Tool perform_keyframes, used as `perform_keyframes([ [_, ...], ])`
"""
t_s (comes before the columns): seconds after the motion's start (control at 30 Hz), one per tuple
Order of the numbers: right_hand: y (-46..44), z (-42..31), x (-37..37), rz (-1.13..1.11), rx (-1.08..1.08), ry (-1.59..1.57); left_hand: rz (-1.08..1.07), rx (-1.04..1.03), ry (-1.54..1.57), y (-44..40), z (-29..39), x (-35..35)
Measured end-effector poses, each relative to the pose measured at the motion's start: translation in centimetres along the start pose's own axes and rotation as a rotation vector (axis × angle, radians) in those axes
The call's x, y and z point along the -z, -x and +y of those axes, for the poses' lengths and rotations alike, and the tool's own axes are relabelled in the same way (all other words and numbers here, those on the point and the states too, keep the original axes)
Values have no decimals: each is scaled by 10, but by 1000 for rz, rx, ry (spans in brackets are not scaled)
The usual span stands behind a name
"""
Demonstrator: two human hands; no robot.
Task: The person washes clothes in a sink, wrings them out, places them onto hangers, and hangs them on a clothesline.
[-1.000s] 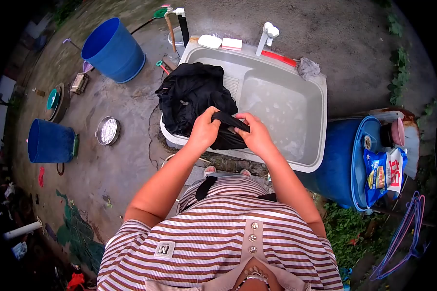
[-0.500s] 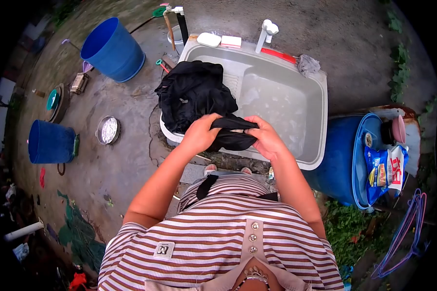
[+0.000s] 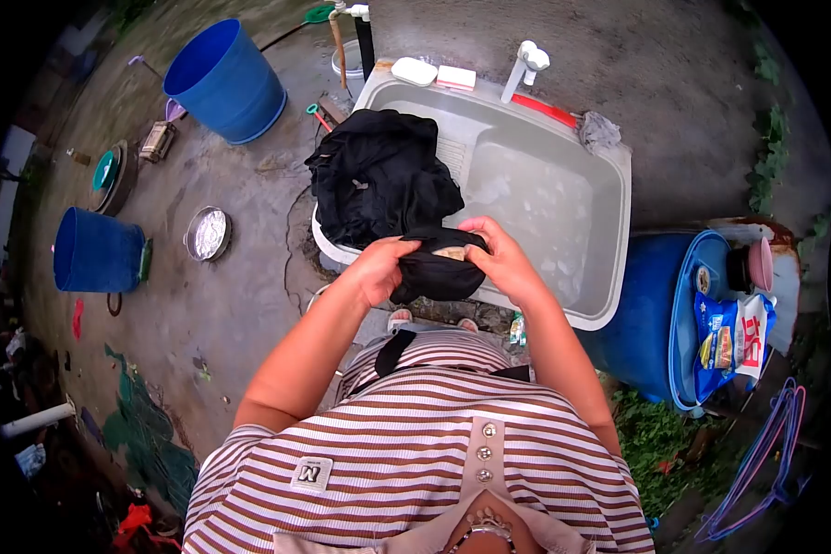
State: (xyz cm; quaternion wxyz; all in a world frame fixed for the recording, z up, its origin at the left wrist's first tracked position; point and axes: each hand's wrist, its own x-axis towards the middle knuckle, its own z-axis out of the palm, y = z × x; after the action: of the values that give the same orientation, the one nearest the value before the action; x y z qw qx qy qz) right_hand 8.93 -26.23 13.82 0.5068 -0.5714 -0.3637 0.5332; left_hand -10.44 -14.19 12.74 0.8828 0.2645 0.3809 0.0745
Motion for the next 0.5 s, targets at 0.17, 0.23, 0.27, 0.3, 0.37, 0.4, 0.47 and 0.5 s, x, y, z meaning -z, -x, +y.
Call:
perform_keyframes([
  [0.17, -5, 0, 0, 118, 3, 227, -222, -43, -23, 0, -8, 0],
  [0.23, -5, -18, -9, 215, -159, 261, -337, -110, -179, 11, -5, -13],
  [0.27, -7, -18, -9, 215, -161, 264, -291, -145, -260, 13, -6, -18],
  [0.3, -10, -17, -10, 242, -155, 260, -290, -147, -256, 11, -6, -18],
  [0.37, -14, -15, -11, 260, -144, 258, -240, -39, -168, 9, -2, -15],
  [0.4, -13, -14, -11, 208, -66, 297, -163, -19, -62, 9, 1, -13],
  [0.47, -8, -19, -9, 107, -6, 425, -180, -27, -22, 4, -1, -6],
  [0.5, -3, -23, -11, 107, -9, 427, -200, -33, 17, 2, -3, -4],
])
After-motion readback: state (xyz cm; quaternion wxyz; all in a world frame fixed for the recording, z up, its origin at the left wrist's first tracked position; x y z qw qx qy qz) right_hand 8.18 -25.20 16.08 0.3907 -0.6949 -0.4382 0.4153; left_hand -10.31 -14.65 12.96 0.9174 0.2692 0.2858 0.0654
